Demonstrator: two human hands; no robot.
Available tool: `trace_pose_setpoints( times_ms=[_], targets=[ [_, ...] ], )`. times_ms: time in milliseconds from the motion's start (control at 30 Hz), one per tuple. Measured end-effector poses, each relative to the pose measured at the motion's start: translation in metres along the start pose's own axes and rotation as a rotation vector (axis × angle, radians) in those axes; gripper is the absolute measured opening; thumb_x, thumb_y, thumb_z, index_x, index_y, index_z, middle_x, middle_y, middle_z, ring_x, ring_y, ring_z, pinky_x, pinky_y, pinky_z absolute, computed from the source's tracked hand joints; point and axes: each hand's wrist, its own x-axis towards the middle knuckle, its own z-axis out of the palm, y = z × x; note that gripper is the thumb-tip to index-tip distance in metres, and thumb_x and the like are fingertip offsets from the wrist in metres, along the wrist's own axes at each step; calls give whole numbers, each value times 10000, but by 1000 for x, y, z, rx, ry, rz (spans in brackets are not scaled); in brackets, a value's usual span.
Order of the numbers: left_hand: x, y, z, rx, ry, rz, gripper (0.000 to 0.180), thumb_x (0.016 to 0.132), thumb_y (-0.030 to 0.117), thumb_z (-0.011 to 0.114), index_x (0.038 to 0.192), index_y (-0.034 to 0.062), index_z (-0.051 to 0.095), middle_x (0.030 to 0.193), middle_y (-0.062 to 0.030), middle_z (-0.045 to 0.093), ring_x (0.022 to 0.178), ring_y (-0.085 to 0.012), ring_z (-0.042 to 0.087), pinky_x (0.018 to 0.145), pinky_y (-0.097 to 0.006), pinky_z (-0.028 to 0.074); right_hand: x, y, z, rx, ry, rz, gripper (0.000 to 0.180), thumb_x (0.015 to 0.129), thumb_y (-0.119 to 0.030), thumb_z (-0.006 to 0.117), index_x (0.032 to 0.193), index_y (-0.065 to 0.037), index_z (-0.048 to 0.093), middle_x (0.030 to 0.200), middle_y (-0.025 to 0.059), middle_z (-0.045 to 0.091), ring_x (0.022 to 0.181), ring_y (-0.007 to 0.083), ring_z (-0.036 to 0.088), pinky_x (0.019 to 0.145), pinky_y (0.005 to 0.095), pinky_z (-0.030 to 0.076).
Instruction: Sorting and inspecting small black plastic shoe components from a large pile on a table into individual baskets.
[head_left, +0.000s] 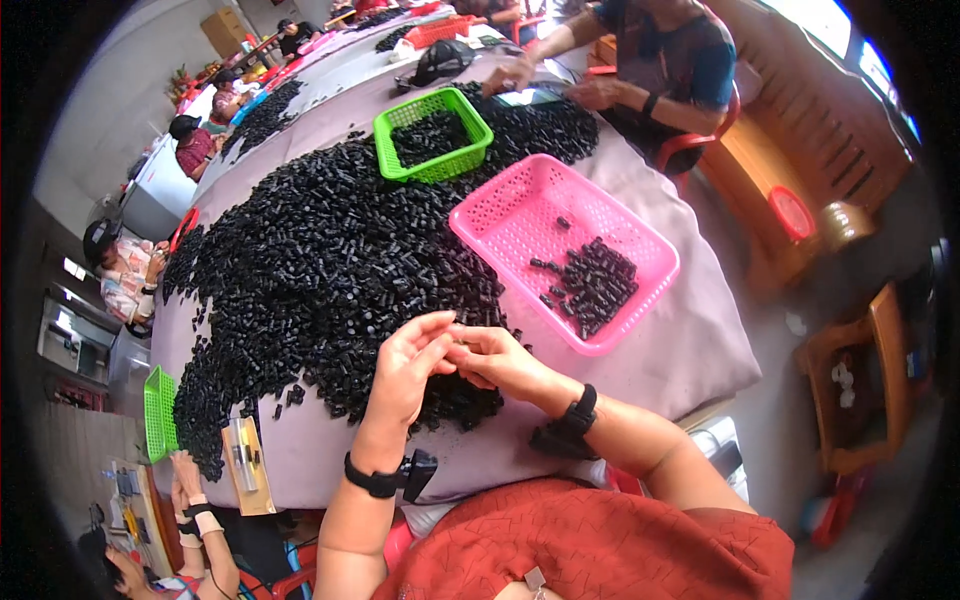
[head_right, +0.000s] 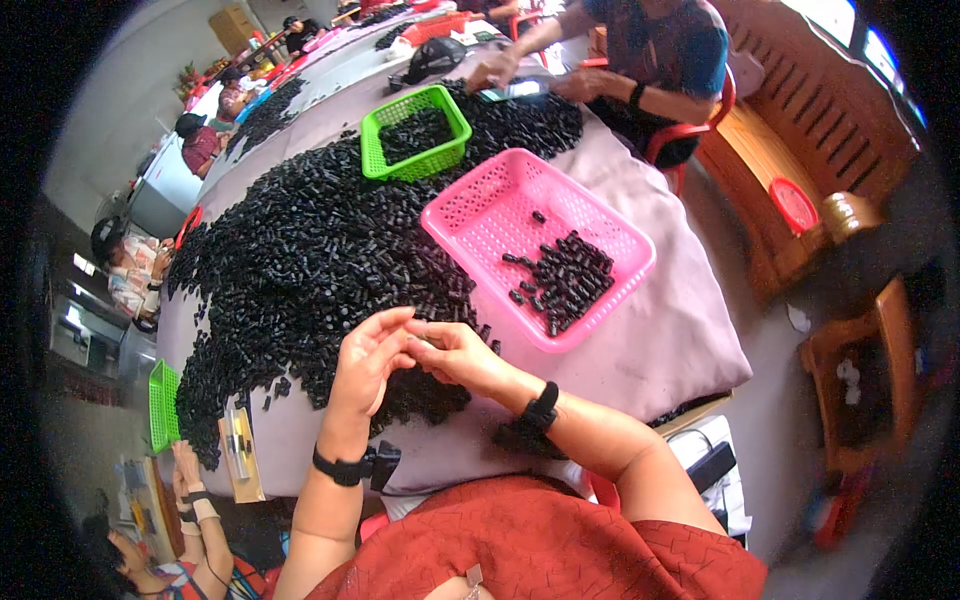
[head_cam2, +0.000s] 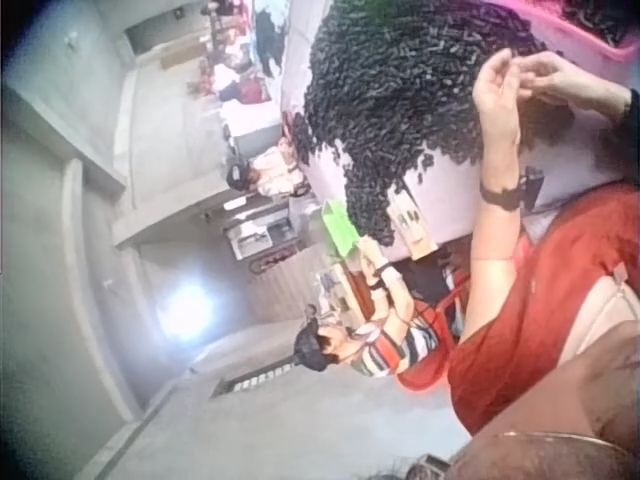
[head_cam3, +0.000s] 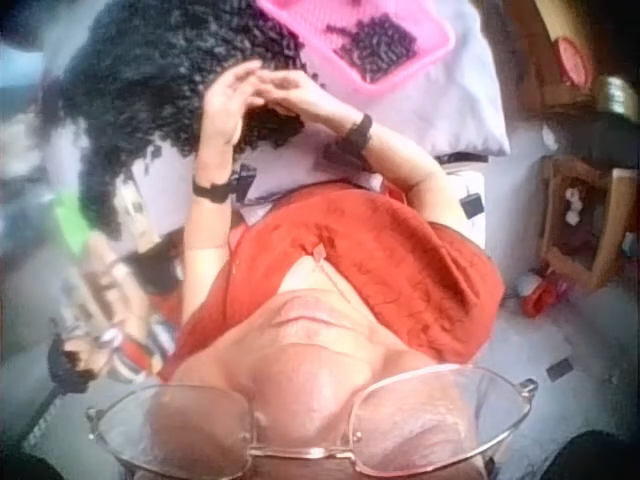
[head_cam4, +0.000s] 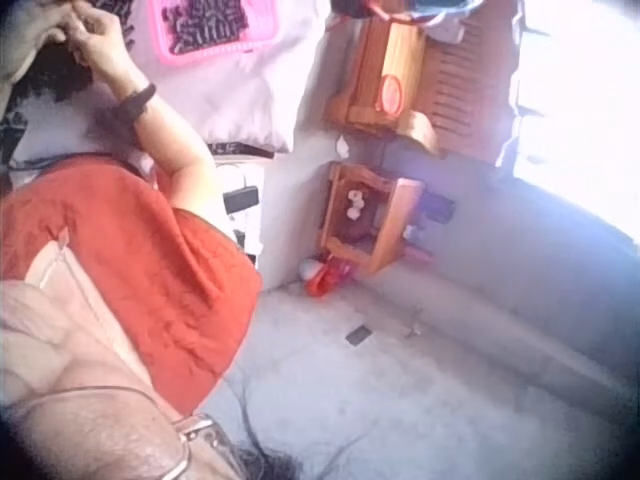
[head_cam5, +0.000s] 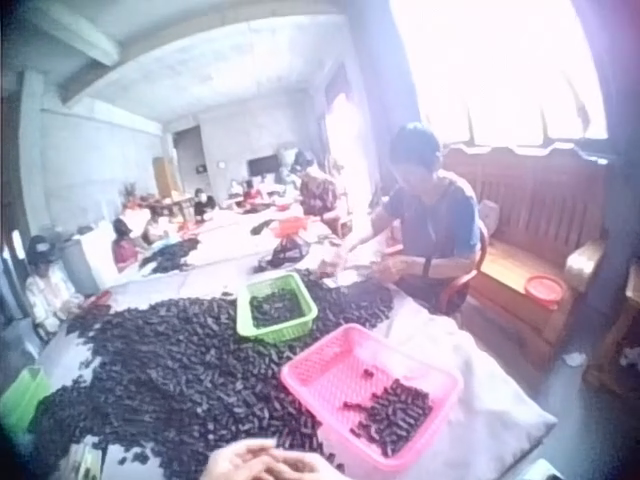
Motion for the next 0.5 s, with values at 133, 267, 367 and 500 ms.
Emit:
trace_pose_setpoints(
  times_ms=[133,267,367,500],
  targets=[
    [-36,21,-12,77,128,90,270,941,88,580,1190,-15,589,1048,-106,676,856,-142,660,714,-222,519,-2,-5,1,-93,8,26,129,969,-195,563,939,-69,564,675,-49,488,498,24,399,425,193,287],
    [-86,69,16,133,80,270,239,947,109,574,1148,-18,603,1036,-98,666,873,-133,640,744,-245,506,-4,2,0,-108,16,53,122,968,-192,562,952,-71,563,686,-43,493,503,25,412,425,192,296],
    [-113,113,30,620,-150,864,161,950,118,565,1028,0,641,983,-130,680,853,-230,660,752,-291,518,-4,3,7,-84,58,64,116,961,-190,569,949,-74,562,689,-41,498,504,30,422,426,188,309],
    [-126,156,46,354,-714,1071,224,881,-18,527,1043,-104,656,1049,-274,633,821,-326,670,709,-364,565,-2,5,5,-142,53,81,192,950,-186,579,1082,-48,593,686,-35,498,509,42,440,417,191,324]
  ],
)
